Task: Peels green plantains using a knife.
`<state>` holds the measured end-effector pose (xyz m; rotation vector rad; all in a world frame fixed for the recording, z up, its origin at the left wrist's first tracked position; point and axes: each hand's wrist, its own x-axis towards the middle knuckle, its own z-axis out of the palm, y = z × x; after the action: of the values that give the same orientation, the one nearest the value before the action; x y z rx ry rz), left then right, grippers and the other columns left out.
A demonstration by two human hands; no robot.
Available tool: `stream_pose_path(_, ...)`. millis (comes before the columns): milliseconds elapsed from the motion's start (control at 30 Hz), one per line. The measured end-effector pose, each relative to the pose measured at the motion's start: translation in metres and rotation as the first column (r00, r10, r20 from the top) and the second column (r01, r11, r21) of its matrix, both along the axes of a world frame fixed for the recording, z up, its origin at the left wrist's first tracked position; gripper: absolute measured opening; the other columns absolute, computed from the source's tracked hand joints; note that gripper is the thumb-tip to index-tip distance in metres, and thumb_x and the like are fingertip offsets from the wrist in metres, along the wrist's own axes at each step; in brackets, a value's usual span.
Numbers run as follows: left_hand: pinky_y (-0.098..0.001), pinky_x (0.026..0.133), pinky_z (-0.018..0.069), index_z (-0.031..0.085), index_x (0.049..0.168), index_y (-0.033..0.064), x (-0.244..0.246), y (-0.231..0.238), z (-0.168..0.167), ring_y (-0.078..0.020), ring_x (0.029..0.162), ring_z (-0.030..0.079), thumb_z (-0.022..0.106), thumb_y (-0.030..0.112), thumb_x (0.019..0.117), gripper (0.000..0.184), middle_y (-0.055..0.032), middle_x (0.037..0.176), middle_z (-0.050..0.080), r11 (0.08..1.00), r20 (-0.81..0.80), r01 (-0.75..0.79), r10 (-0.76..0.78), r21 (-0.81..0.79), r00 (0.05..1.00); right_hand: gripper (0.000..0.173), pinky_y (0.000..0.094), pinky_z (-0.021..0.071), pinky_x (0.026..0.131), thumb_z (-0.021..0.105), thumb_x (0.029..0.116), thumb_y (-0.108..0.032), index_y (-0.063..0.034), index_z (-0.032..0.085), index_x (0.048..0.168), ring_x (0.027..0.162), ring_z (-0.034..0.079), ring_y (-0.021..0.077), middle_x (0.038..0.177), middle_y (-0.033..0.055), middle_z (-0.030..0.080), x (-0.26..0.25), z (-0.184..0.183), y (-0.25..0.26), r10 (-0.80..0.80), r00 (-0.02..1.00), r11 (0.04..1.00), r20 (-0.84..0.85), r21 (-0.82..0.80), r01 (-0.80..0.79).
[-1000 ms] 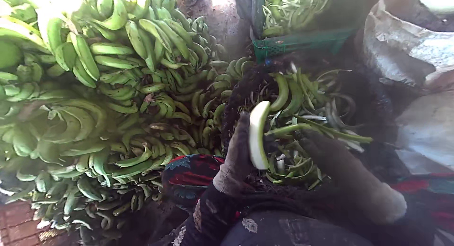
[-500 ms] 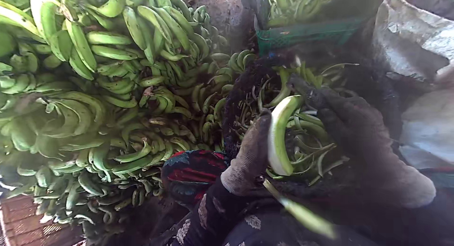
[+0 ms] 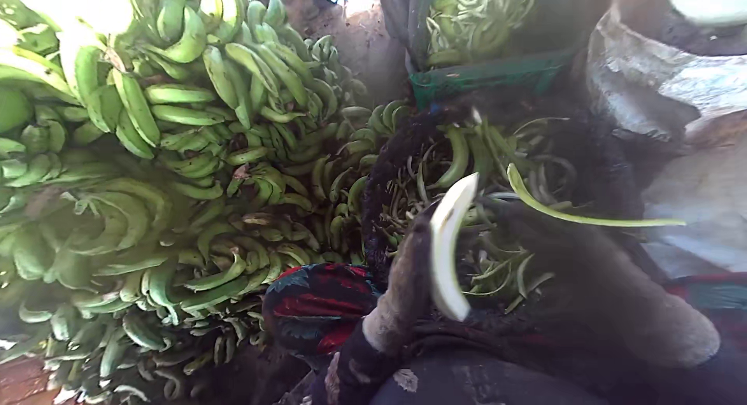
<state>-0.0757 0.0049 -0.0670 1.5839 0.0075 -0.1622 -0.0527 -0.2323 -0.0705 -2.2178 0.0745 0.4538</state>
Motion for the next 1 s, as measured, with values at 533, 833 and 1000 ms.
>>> stream_pose_path(533, -0.0361, 0.085, 0.0557, 0.043, 0.146, 0.0146, 0.14, -0.211, -0.003, -0.0157, 0.1, 0.063, 0.04, 0.044, 0.1077, 0.048, -0.007, 0.117, 0.062, 0.884, 0.048, 0.423, -0.423, -0.198, 0.905, 0.036, 0.0706, 0.0503, 0.087, 0.058, 0.1009, -0.031, -0.0095, 0.066, 0.129, 0.113, 0.065, 0.0476, 0.123, 0.0251, 0.067, -0.05, -0.017, 0.024, 0.349, 0.855, 0.883, -0.384, -0.17, -0.437)
stream_pose_path(833, -0.0599, 0.112, 0.0391, 0.042, 0.155, 0.0199, 0.096, -0.115, -0.134, -0.0411, 0.138, 0.048, 0.047, 0.04, 0.1038, 0.055, -0.0183, 0.151, 0.049, 0.123, -0.432, 0.6, -0.582, 0.79, 0.689, 0.043, 0.0657, 0.0487, 0.095, 0.041, 0.1094, -0.039, -0.0126, 0.063, 0.134, 0.119, 0.062, 0.0439, 0.126, 0.0229, 0.066, -0.05, -0.011, 0.019, 0.411, 0.774, 0.837, -0.482, -0.138, -0.53)
stream_pose_path(1000, -0.0603, 0.108, 0.042, 0.049, 0.149, 0.0239, 0.063, -0.074, -0.108, -0.0374, 0.131, 0.054, 0.065, 0.054, 0.0918, 0.067, -0.0136, 0.144, 0.057, -0.015, -0.592, 0.684, -0.515, 0.729, 0.62, 0.044, 0.0694, 0.045, 0.098, 0.041, 0.1093, -0.038, -0.0098, 0.061, 0.137, 0.126, 0.058, 0.0475, 0.132, 0.0256, 0.063, -0.046, 0.002, 0.018, 0.386, 0.761, 0.832, -0.521, -0.16, -0.532)
